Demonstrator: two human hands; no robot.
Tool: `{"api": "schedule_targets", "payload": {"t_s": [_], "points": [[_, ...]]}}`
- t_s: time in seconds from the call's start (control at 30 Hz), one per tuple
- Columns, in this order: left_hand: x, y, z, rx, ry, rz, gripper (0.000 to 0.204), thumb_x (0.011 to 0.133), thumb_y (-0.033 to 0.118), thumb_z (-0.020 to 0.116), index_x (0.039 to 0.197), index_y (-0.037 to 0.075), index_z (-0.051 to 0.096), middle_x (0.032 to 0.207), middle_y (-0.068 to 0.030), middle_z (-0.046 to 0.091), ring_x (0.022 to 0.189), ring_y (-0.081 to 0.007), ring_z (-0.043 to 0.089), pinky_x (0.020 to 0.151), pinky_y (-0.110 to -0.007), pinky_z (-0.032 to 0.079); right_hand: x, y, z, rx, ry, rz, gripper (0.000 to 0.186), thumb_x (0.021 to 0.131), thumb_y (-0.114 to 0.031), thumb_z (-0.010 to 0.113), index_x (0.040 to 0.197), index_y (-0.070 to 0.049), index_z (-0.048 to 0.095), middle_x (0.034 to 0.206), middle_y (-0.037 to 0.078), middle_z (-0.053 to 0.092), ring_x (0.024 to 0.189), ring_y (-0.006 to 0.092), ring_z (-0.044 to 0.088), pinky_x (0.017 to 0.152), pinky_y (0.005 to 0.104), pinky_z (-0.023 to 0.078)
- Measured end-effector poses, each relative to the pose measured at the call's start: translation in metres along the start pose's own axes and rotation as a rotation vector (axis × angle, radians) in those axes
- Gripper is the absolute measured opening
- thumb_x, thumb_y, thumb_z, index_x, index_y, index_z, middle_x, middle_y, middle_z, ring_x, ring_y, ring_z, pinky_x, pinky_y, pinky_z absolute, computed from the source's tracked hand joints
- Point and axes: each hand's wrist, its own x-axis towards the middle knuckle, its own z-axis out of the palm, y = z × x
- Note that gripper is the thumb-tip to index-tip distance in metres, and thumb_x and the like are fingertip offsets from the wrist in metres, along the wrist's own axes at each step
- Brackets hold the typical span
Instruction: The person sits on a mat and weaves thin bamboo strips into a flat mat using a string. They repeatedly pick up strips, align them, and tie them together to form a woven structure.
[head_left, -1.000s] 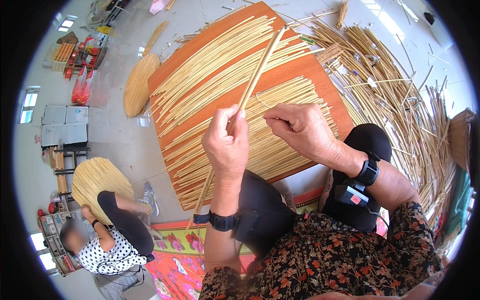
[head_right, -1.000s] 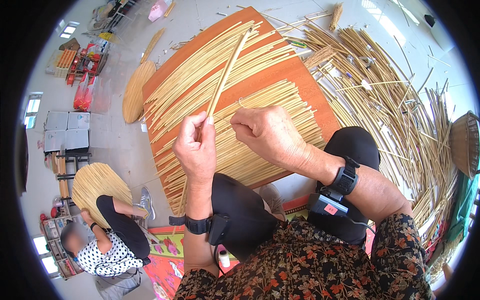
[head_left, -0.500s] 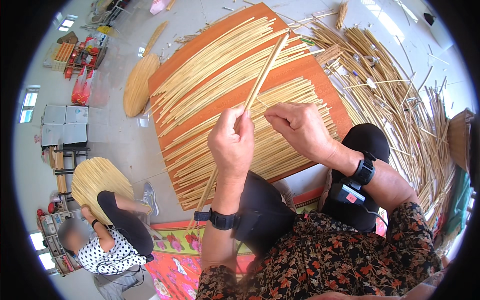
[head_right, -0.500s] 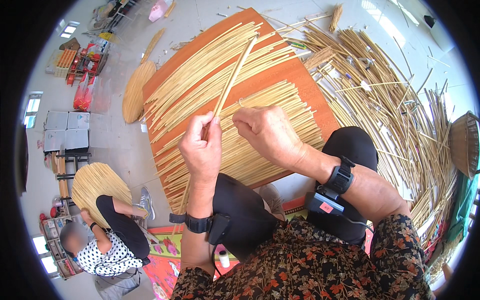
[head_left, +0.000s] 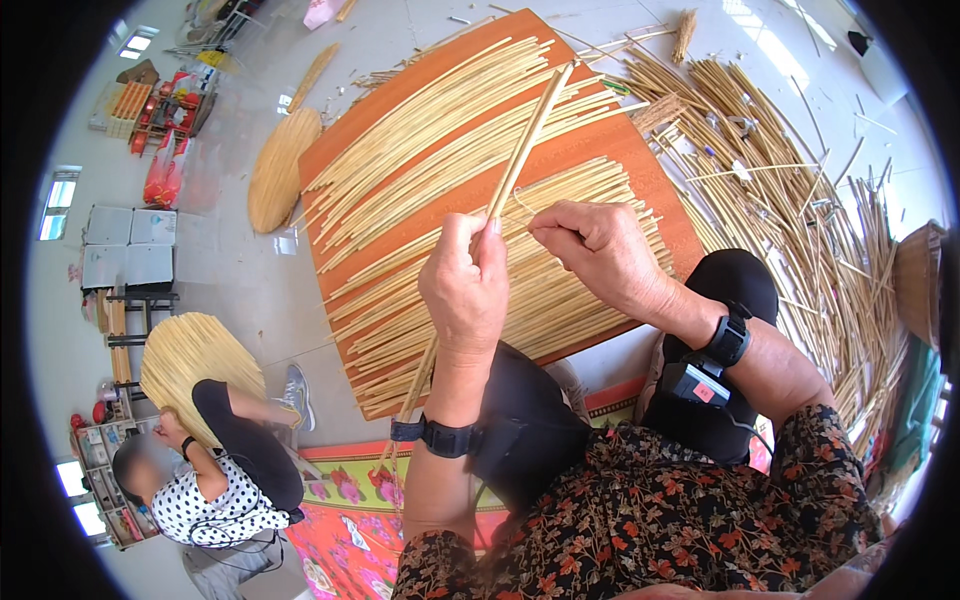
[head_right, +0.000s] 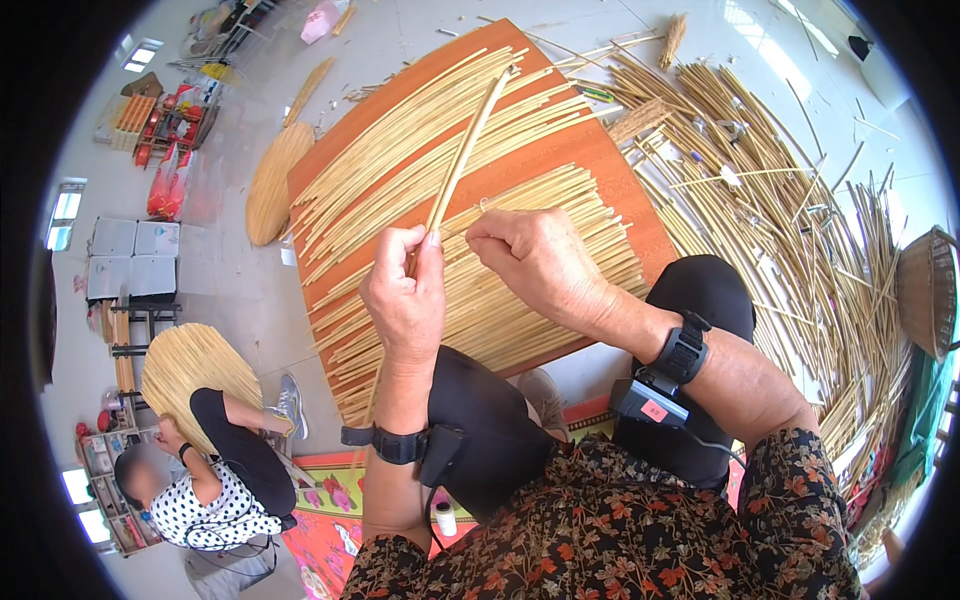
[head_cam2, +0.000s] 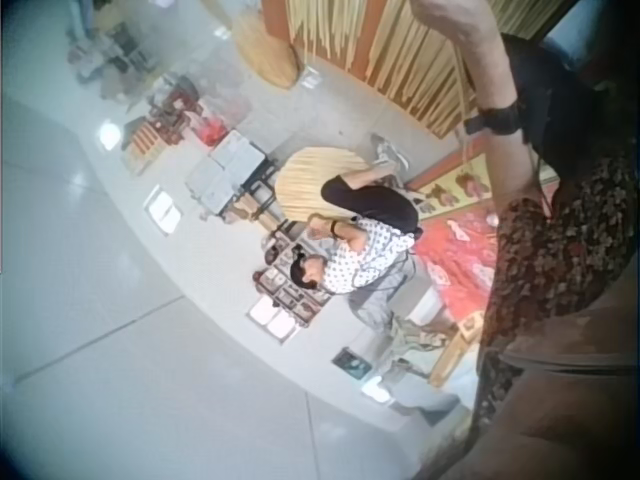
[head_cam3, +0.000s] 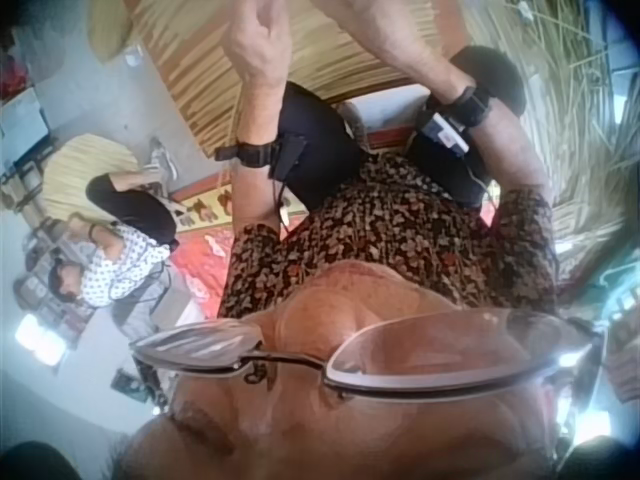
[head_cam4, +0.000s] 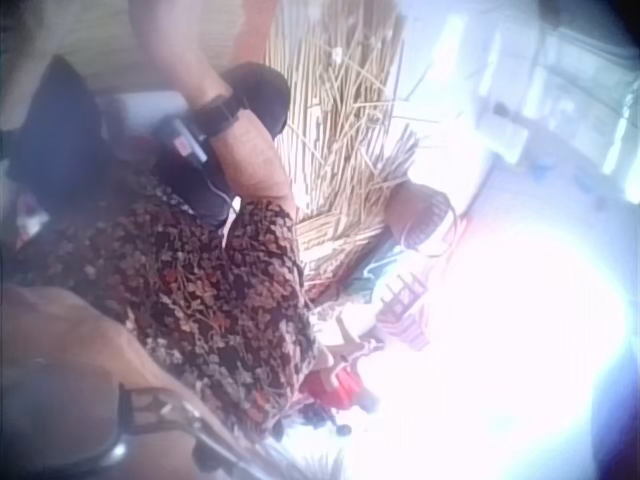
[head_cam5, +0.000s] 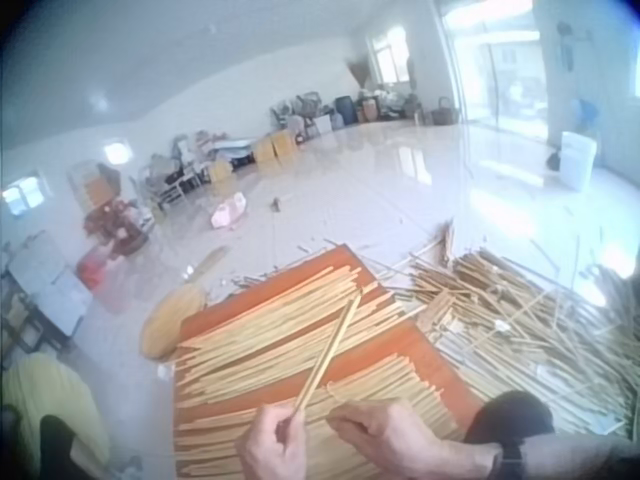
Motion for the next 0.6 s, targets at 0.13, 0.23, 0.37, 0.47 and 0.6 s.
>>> {"api": "schedule_targets", "payload": {"t_s": [0.13,0.23,0.37,0.47,0.6], "points": [[0.0,0.002,0.002,-0.008,-0.005,0.052,0.009,0.096,0.004,0.075,0.095,0.002,0.066,0.077,-0.0155,0.07,0.063,-0.0314,0.069,0.057,-0.04,0.052,-0.002,0.003,0.0,0.007,0.014,0.001,0.015,0.101,-0.012,0.07,0.107,0.0,0.077,0.075,0.01,0.071,0.065,0.0122,0.067,0.061,0.0301,0.053],[0.001,-0.001,0.002,-0.035,0.014,0.067,0.009,0.095,0.003,0.075,0.095,0.002,0.066,0.077,-0.0156,0.07,0.063,-0.0313,0.068,0.057,-0.039,0.052,0.0,0.007,0.002,0.017,0.023,-0.017,0.015,0.101,-0.013,0.07,0.107,0.0,0.077,0.074,0.01,0.071,0.066,0.013,0.068,0.06,0.0303,0.053],[-0.002,0.002,0.002,-0.029,-0.002,0.065,0.008,0.095,0.002,0.075,0.096,0.001,0.067,0.078,-0.0161,0.07,0.064,-0.0314,0.069,0.057,-0.039,0.052,0.0,0.01,0.004,0.024,0.026,-0.035,0.016,0.102,-0.015,0.07,0.106,-0.001,0.076,0.074,0.009,0.07,0.065,0.0127,0.067,0.061,0.0304,0.053],[-0.001,0.003,0.003,-0.027,0.005,0.082,0.008,0.095,0.002,0.075,0.096,0.001,0.067,0.08,-0.0164,0.071,0.065,-0.0316,0.069,0.058,-0.039,0.053,0.002,0.01,0.002,0.029,0.019,-0.016,0.017,0.102,-0.015,0.07,0.106,-0.001,0.076,0.074,0.009,0.071,0.064,0.0121,0.066,0.061,0.0304,0.053],[0.0,0.004,0.003,-0.009,0.017,0.109,0.008,0.095,0.002,0.074,0.097,0.002,0.067,0.083,-0.0166,0.071,0.067,-0.0318,0.07,0.059,-0.039,0.054,0.003,0.008,0.002,0.05,-0.013,0.083,0.018,0.103,-0.017,0.07,0.107,-0.001,0.076,0.075,0.007,0.072,0.065,0.0104,0.066,0.061,0.0297,0.054]]}}
